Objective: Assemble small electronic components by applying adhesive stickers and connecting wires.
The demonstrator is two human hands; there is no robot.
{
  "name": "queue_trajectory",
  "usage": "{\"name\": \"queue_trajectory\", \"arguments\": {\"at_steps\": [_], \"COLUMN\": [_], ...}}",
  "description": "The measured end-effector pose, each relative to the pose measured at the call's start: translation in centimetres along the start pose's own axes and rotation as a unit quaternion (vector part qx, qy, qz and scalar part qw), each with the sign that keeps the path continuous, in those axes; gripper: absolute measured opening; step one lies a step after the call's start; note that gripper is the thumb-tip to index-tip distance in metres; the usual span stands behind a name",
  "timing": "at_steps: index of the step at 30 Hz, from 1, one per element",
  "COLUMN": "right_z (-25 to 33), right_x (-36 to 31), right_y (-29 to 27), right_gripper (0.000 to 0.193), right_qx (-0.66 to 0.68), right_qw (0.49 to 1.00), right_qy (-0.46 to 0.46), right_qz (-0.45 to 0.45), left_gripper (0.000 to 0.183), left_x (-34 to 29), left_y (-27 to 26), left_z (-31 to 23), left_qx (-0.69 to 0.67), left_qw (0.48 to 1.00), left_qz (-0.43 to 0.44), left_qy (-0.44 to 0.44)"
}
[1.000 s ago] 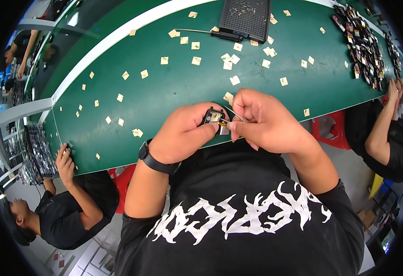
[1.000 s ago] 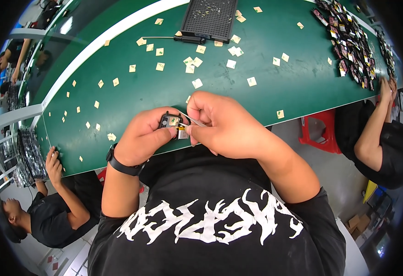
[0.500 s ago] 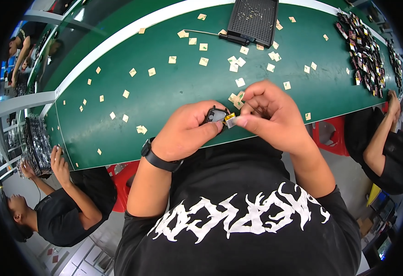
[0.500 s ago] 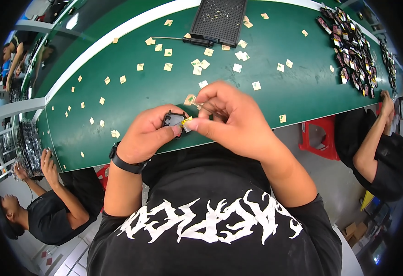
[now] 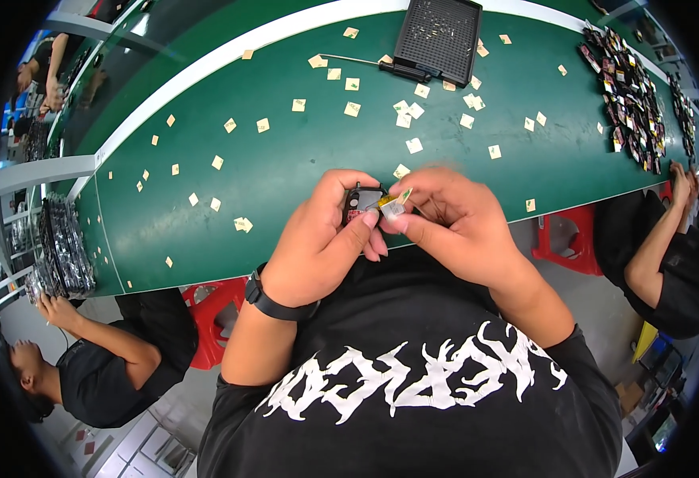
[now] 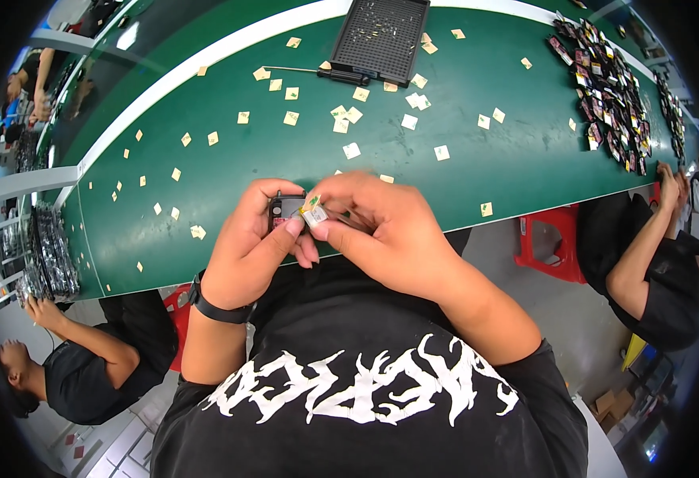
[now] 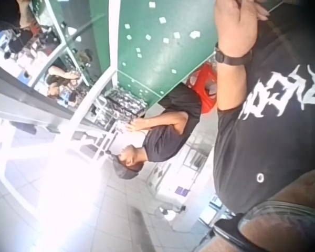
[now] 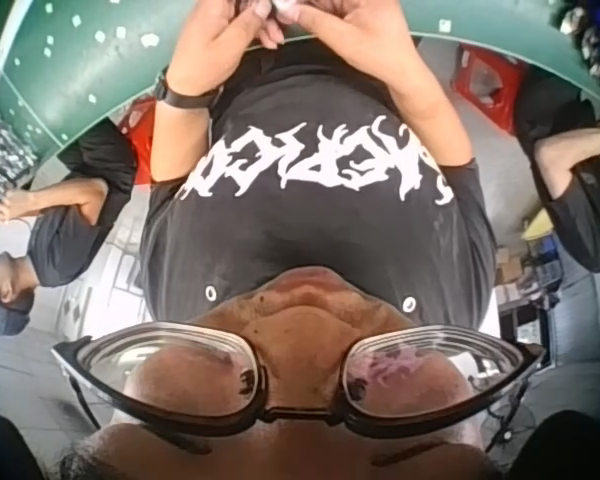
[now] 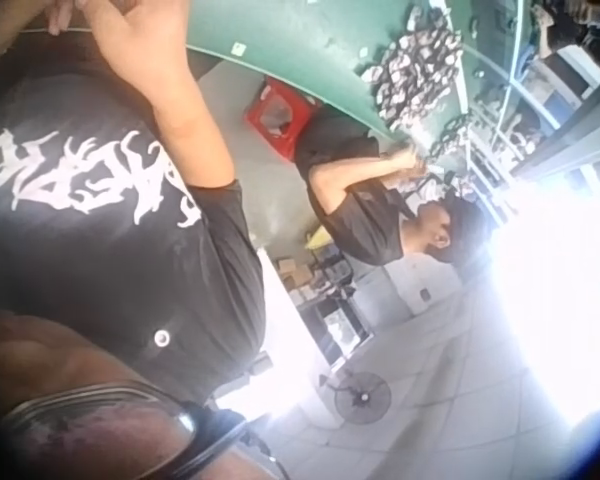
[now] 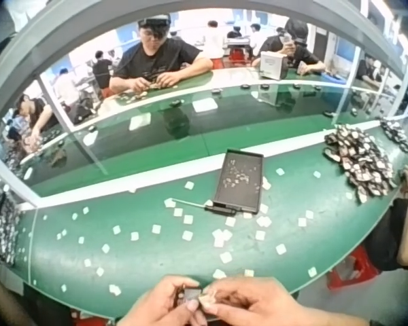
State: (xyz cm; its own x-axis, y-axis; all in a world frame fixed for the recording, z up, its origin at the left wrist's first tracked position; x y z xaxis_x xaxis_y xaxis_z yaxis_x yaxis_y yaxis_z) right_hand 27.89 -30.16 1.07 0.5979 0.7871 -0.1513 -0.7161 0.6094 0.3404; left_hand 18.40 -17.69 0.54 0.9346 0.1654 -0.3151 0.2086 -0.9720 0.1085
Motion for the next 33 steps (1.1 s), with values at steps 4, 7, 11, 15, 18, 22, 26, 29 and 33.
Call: {"name": "queue_trajectory", "arguments": {"at_steps": [4,7,11,15,18,22,26,29,33], "right_z": [1.3,2.3,1.7,0.8,1.1,0.7,0.0,-0.7,-2.0], "right_x": [-0.2,-0.3,-0.5,-0.6,-0.5,-0.6,-0.2,0.2,0.6], "right_y": [-0.1,0.0,-0.3,-0.2,0.2,-0.1,-0.4,-0.5,-1.5], "right_gripper": [0.02,0.019,0.011,0.008,0.009,0.012,0.012,0.013,0.016], "right_qx": [-0.225,-0.289,-0.225,-0.2,-0.239,-0.298,-0.287,-0.275,-0.184], "right_qw": [0.974,0.955,0.974,0.975,0.97,0.954,0.958,0.96,0.977], "right_qy": [0.012,-0.067,0.006,0.091,0.053,-0.016,0.0,0.046,0.088], "right_qz": [0.038,0.017,0.001,0.019,-0.008,-0.031,-0.027,-0.012,-0.058], "left_gripper": [0.029,0.026,0.024,0.023,0.023,0.027,0.028,0.028,0.029], "left_x": [-0.6,-0.7,-0.5,-0.4,-0.2,0.1,0.2,0.3,0.4], "left_y": [0.2,0.3,0.6,0.5,0.4,1.0,0.9,0.7,0.7], "left_z": [-0.7,-0.9,-1.2,-0.9,-0.9,-1.1,-0.4,-0.3,-0.4], "left_qx": [-0.028,-0.01,0.072,0.134,0.19,0.25,0.254,0.275,0.263], "left_qw": [0.999,1.0,0.997,0.986,0.976,0.955,0.956,0.952,0.953], "left_qz": [-0.023,-0.022,-0.023,-0.048,-0.048,-0.046,-0.046,-0.027,0.013], "left_qy": [0.012,0.007,0.035,0.087,0.1,0.15,0.14,0.129,0.149]}}
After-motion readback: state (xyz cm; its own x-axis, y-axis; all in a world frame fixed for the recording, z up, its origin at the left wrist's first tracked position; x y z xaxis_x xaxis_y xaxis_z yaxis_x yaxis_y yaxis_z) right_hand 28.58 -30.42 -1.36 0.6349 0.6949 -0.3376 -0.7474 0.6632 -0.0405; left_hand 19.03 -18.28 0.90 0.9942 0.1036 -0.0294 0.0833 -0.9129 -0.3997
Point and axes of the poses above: each hand's wrist, its own x-axis towards the middle knuckle, its own y-axis out of the palm, z = x × y, the point moved 7 cm from there along x, towards the middle knuckle, and after that the axes turned 4 degrees about y, right-handed, at the moved point
